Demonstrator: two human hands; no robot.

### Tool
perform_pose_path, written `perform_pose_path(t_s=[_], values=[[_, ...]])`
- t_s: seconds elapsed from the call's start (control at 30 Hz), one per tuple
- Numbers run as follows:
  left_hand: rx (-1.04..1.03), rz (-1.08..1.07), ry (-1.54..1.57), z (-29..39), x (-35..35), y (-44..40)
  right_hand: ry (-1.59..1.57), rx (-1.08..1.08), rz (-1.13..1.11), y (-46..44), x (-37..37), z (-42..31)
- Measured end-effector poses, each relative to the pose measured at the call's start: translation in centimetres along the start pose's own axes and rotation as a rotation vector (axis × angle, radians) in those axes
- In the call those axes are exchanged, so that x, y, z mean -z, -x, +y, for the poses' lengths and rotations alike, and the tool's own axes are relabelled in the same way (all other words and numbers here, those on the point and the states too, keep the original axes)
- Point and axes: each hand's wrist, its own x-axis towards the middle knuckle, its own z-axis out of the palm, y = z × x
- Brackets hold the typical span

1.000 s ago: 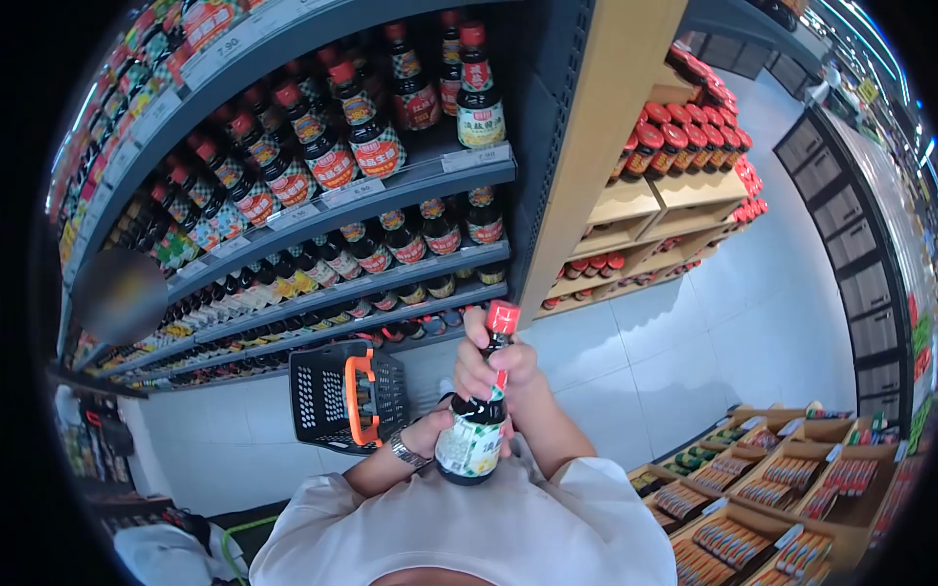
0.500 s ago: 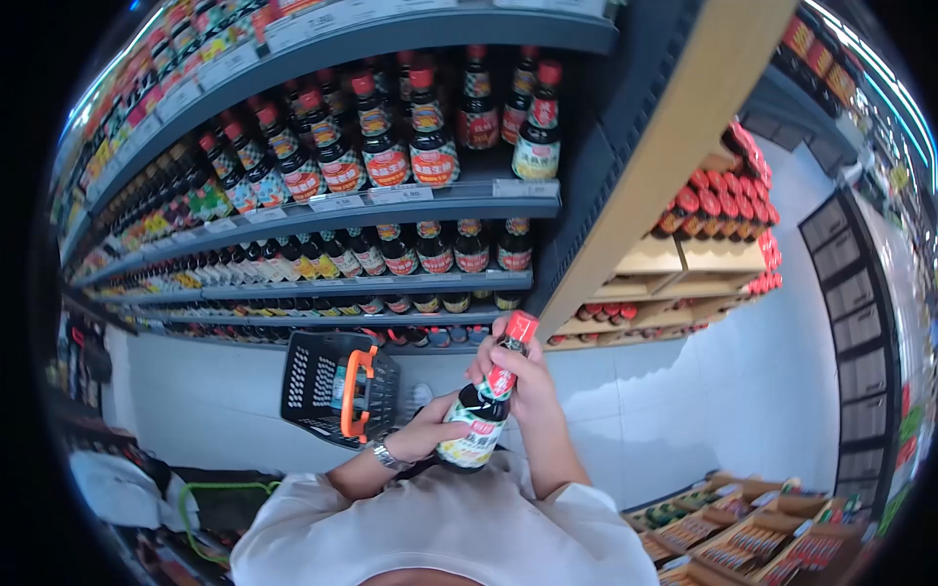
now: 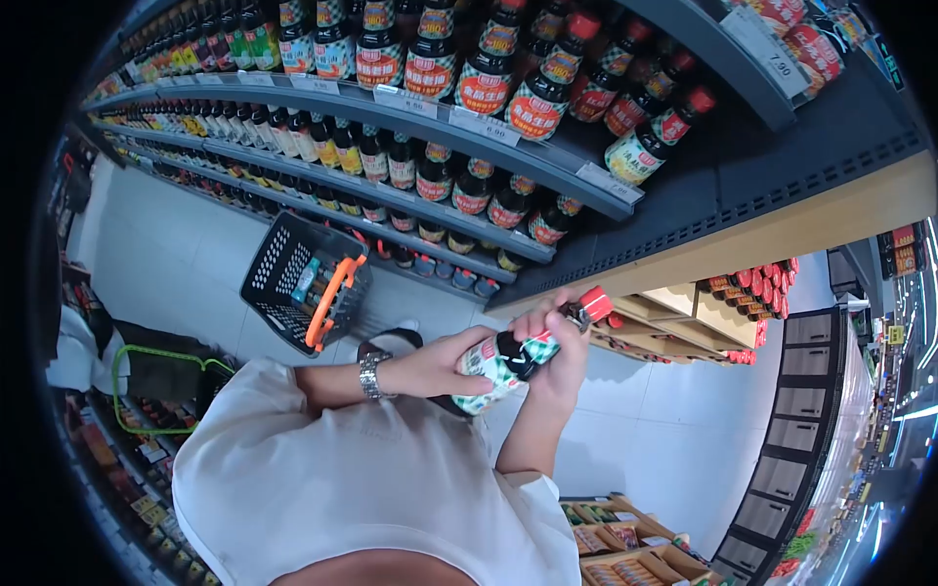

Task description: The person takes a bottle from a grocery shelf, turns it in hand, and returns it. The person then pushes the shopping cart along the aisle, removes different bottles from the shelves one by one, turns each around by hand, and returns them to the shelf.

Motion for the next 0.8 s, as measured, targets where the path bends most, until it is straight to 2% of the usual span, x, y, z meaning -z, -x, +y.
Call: perform_pose_path(t_s=[0.13,0.17,0.2,0.27,0.3,0.33,0.4,0.43,0.47,0.53,0.6,0.63,0.67,0.73,0.8], values=[[0.069,-0.132,0.126,0.8,1.5,-1.8,0.001,0.064,0.017,-0.6,-0.9,-0.4],[0.092,-0.219,0.276,1.3,2.0,-2.2,-0.039,0.089,-0.073,-1.0,-1.1,-0.5],[0.117,-0.305,0.425,2.0,2.4,-2.4,-0.036,0.108,-0.051,-1.5,-1.3,-0.4],[0.220,-0.360,0.539,2.5,3.3,-2.5,-0.228,0.113,-0.382,-3.2,-1.7,-0.1],[0.273,-0.501,0.733,1.7,3.6,-2.8,-0.384,0.088,-0.547,-4.4,-2.1,0.6],[0.330,-0.638,0.927,1.2,4.0,-3.0,-0.379,0.107,-0.532,-5.4,-2.4,1.2],[0.307,-0.684,0.864,1.6,4.8,-3.5,-0.618,0.016,-0.816,-7.1,-3.0,1.8],[0.275,-0.619,0.740,1.6,5.6,-3.6,-0.571,0.022,-0.846,-7.7,-3.3,1.8],[0.239,-0.552,0.615,1.9,6.4,-3.6,-0.565,0.032,-0.839,-7.9,-3.5,1.8],[0.286,-0.523,0.647,3.1,7.5,-3.3,-0.451,-0.025,-0.750,-8.6,-4.2,1.7],[0.198,-0.298,0.549,4.1,8.3,-3.5,-0.416,-0.021,-0.668,-9.1,-5.2,1.6],[0.133,-0.246,0.510,4.1,8.8,-3.6,-0.233,-0.049,-0.474,-9.4,-5.8,1.5],[0.157,-0.269,0.507,4.3,9.6,-3.8,-0.058,-0.081,-0.266,-9.4,-6.4,1.5],[0.142,-0.146,0.381,4.6,11.0,-4.0,-0.027,-0.094,-0.181,-10.5,-7.1,2.4],[0.211,-0.123,0.536,5.2,12.0,-3.6,0.048,-0.106,-0.119,-11.3,-8.1,3.4]])
